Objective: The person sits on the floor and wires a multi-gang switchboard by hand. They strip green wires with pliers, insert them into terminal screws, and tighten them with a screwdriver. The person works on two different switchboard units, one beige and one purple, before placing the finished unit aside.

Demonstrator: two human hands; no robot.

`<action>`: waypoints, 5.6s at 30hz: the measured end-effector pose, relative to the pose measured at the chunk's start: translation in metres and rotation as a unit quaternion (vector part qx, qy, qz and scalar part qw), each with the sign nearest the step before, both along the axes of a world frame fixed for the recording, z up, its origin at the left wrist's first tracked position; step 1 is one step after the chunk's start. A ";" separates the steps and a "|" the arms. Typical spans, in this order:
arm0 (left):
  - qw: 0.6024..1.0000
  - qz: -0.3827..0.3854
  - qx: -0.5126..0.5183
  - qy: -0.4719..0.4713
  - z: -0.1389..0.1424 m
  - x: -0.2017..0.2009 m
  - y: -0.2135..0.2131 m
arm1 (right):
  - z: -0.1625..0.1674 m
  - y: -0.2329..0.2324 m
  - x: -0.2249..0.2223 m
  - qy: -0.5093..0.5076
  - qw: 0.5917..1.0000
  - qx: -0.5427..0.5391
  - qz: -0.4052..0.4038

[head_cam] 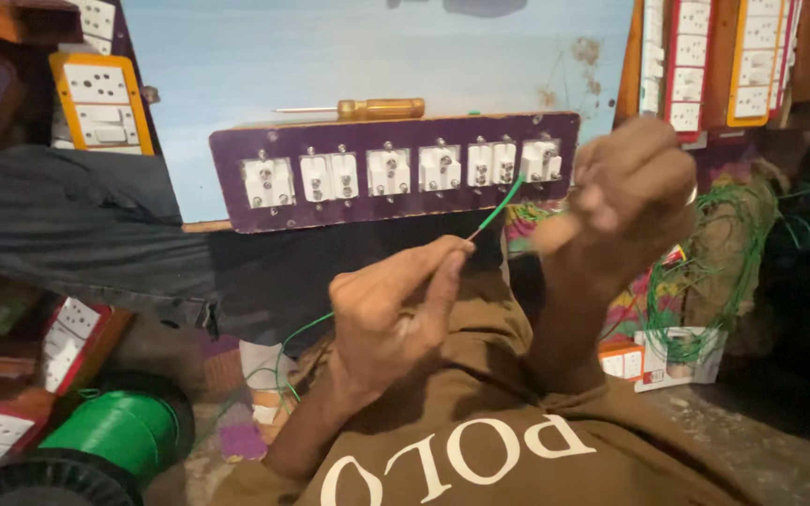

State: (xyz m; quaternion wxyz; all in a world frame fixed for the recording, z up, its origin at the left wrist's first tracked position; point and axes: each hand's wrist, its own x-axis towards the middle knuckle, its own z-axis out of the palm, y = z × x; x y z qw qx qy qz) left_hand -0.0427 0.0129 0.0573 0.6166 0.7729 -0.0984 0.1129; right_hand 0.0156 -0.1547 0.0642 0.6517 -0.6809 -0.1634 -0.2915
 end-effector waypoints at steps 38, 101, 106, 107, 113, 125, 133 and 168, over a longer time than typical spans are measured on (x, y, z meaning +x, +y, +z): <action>0.990 -0.076 0.061 -0.100 -0.027 -0.008 -0.021 | -0.018 -0.113 0.006 -0.107 0.826 -0.527 -0.168; 0.982 0.172 0.065 0.033 -0.004 -0.001 0.027 | 0.004 -0.037 0.091 0.112 0.877 -0.394 0.250; 0.993 0.091 0.074 0.012 -0.004 0.004 0.017 | -0.010 -0.090 0.032 0.102 0.989 -0.103 0.016; 0.994 0.080 0.079 -0.002 -0.004 0.006 0.014 | -0.012 -0.096 0.022 0.093 0.993 -0.060 -0.040; 0.993 0.039 0.102 -0.044 -0.009 0.017 -0.007 | 0.001 -0.065 -0.029 0.147 0.971 -0.127 -0.139; 0.964 0.155 0.201 -0.077 -0.004 0.022 -0.007 | 0.002 -0.024 -0.031 0.283 0.894 -0.338 -0.076; 0.951 0.227 0.207 -0.043 -0.013 0.023 -0.010 | 0.004 -0.046 -0.023 0.304 0.900 -0.296 -0.100; 0.944 0.220 0.240 -0.044 -0.010 0.014 -0.014 | -0.014 -0.029 -0.018 0.175 0.859 -0.477 -0.063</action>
